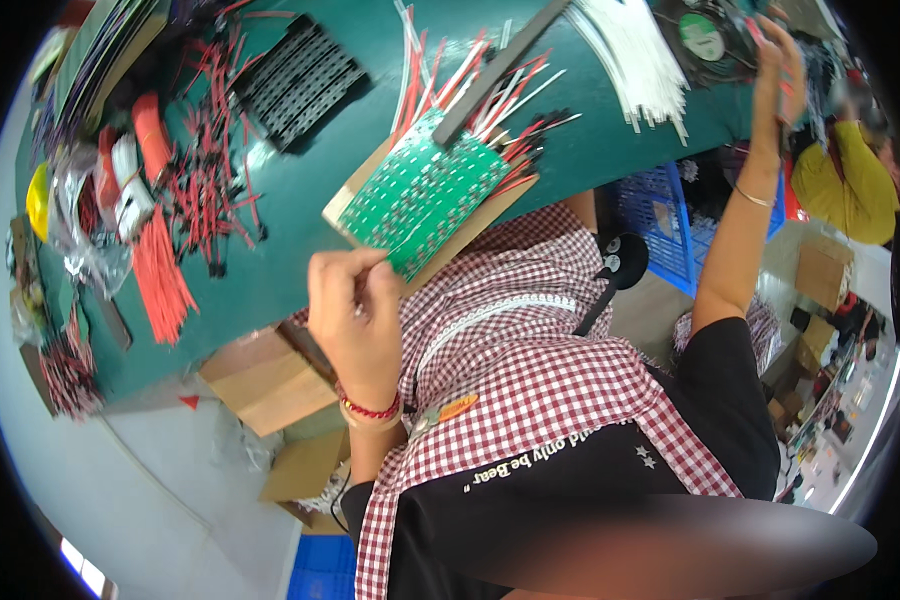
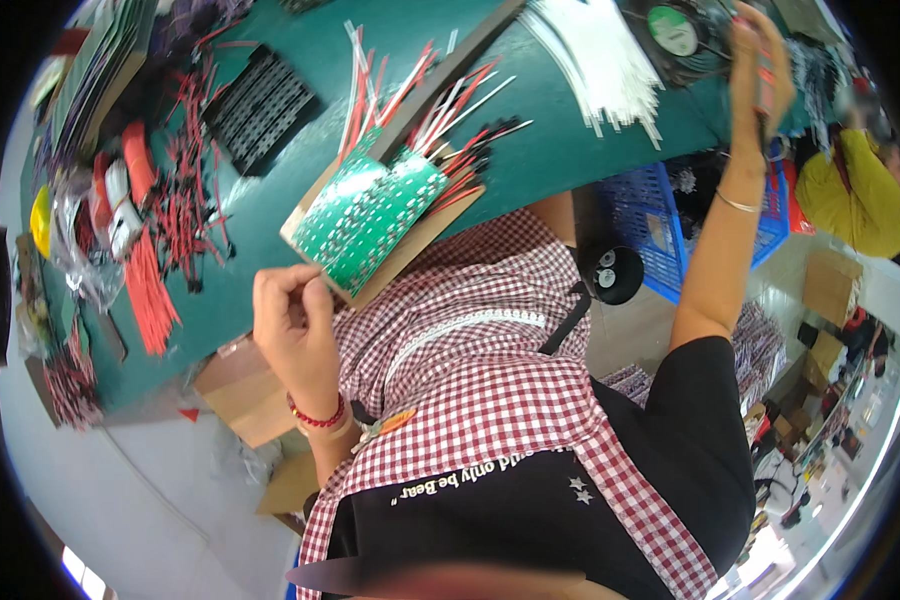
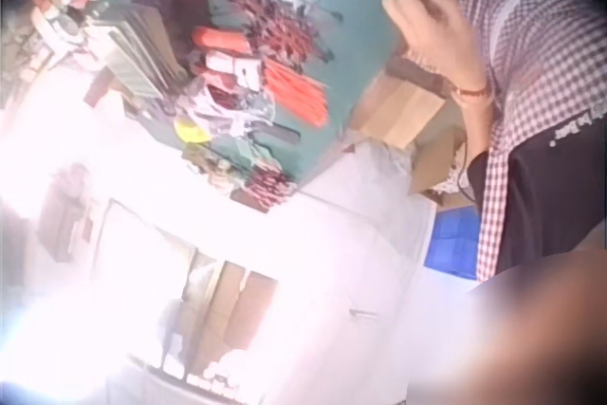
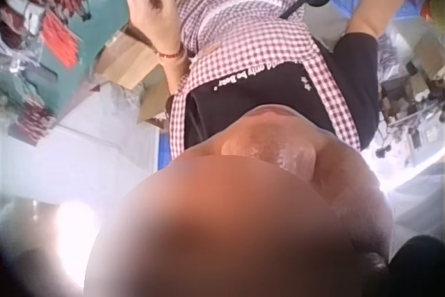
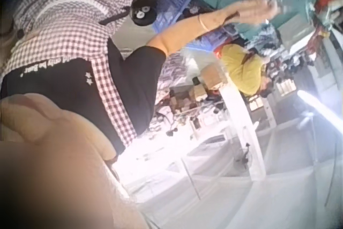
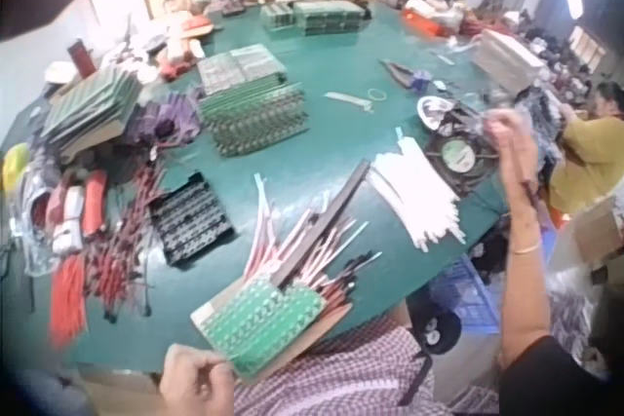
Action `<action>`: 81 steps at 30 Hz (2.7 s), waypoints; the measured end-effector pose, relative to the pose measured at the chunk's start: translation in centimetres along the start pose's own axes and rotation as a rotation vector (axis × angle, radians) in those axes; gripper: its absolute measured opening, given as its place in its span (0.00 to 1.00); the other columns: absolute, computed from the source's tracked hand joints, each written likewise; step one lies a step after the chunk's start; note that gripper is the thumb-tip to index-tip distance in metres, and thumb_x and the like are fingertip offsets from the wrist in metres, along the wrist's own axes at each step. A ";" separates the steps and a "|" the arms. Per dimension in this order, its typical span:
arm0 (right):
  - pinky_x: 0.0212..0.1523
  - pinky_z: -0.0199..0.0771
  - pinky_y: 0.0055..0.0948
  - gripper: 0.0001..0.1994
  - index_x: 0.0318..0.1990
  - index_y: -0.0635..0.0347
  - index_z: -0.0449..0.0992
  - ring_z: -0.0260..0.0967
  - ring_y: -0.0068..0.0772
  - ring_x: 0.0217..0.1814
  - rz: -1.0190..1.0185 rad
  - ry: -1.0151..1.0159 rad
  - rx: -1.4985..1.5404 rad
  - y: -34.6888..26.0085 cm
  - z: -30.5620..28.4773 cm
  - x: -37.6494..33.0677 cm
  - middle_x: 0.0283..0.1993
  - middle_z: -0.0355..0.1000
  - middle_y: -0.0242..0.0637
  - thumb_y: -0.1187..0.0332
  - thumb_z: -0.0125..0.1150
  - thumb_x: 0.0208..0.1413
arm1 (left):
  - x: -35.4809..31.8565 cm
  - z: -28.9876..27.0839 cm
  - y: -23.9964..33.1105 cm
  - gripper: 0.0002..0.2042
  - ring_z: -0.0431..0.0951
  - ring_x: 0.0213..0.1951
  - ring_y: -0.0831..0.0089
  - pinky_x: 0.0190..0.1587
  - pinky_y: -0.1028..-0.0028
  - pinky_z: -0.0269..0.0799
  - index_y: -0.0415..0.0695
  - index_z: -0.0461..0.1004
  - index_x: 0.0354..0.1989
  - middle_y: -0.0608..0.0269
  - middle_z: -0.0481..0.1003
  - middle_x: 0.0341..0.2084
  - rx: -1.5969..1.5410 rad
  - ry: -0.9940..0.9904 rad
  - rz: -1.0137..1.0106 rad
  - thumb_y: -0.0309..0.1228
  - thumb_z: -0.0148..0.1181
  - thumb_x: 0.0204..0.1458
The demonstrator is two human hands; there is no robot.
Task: The person solders red and white wires onto a green printed circuit board (PCB) using a soldering iron and solder wire.
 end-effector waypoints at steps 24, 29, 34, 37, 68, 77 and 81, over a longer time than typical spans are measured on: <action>0.21 0.65 0.27 0.12 0.35 0.68 0.77 0.67 0.31 0.20 0.078 -0.660 0.729 -25.2 7.7 -10.5 0.27 0.75 0.45 0.78 0.60 0.39 | 1.7 1.0 -0.4 0.07 0.73 0.21 0.75 0.21 0.77 0.66 0.39 0.73 0.27 0.62 0.71 0.23 0.073 0.030 0.007 0.20 0.67 0.47; 0.20 0.64 0.27 0.12 0.35 0.68 0.77 0.66 0.32 0.19 0.064 -0.672 0.733 -25.6 7.8 -10.6 0.25 0.74 0.44 0.78 0.60 0.39 | 1.7 1.0 -0.5 0.07 0.73 0.20 0.75 0.21 0.76 0.67 0.39 0.73 0.26 0.63 0.71 0.23 0.012 0.034 -0.013 0.21 0.68 0.47; 0.20 0.64 0.27 0.12 0.35 0.67 0.77 0.66 0.32 0.18 0.050 -0.674 0.737 -26.0 7.9 -10.9 0.22 0.72 0.41 0.78 0.61 0.38 | 1.7 1.8 -0.8 0.07 0.75 0.20 0.75 0.21 0.76 0.69 0.39 0.73 0.26 0.63 0.71 0.23 0.034 0.014 0.018 0.21 0.68 0.46; 0.21 0.60 0.26 0.10 0.35 0.69 0.77 0.63 0.29 0.19 -0.003 -0.672 0.706 -26.5 7.6 -11.1 0.22 0.70 0.40 0.72 0.60 0.44 | 1.9 1.9 -0.7 0.07 0.75 0.21 0.75 0.21 0.76 0.69 0.40 0.73 0.26 0.63 0.72 0.23 0.050 0.015 0.031 0.21 0.68 0.46; 0.21 0.61 0.28 0.11 0.33 0.68 0.78 0.63 0.33 0.18 -0.060 -0.716 0.665 -27.2 7.3 -9.5 0.19 0.67 0.39 0.72 0.60 0.40 | 1.9 3.2 -0.3 0.07 0.75 0.21 0.73 0.22 0.73 0.69 0.42 0.72 0.26 0.64 0.72 0.23 0.078 -0.011 0.067 0.22 0.68 0.45; 0.20 0.64 0.29 0.11 0.31 0.65 0.78 0.64 0.36 0.17 -0.050 -0.756 0.673 -27.1 7.1 -8.5 0.17 0.64 0.37 0.77 0.61 0.33 | 1.7 4.0 0.2 0.08 0.76 0.22 0.69 0.22 0.71 0.69 0.43 0.72 0.26 0.64 0.72 0.25 0.124 -0.063 0.089 0.23 0.68 0.45; 0.19 0.63 0.29 0.11 0.30 0.65 0.78 0.64 0.35 0.17 -0.029 -0.712 0.669 -26.7 6.9 -8.6 0.17 0.65 0.37 0.77 0.60 0.32 | 1.7 3.4 0.4 0.08 0.76 0.21 0.70 0.22 0.72 0.69 0.43 0.72 0.26 0.64 0.72 0.24 0.108 -0.033 0.099 0.23 0.68 0.45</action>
Point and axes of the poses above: each hand's wrist, its own x-axis towards the middle knuckle, its own z-axis out of the palm, y = z × x, the point moved 8 cm from there along x, towards the middle knuckle
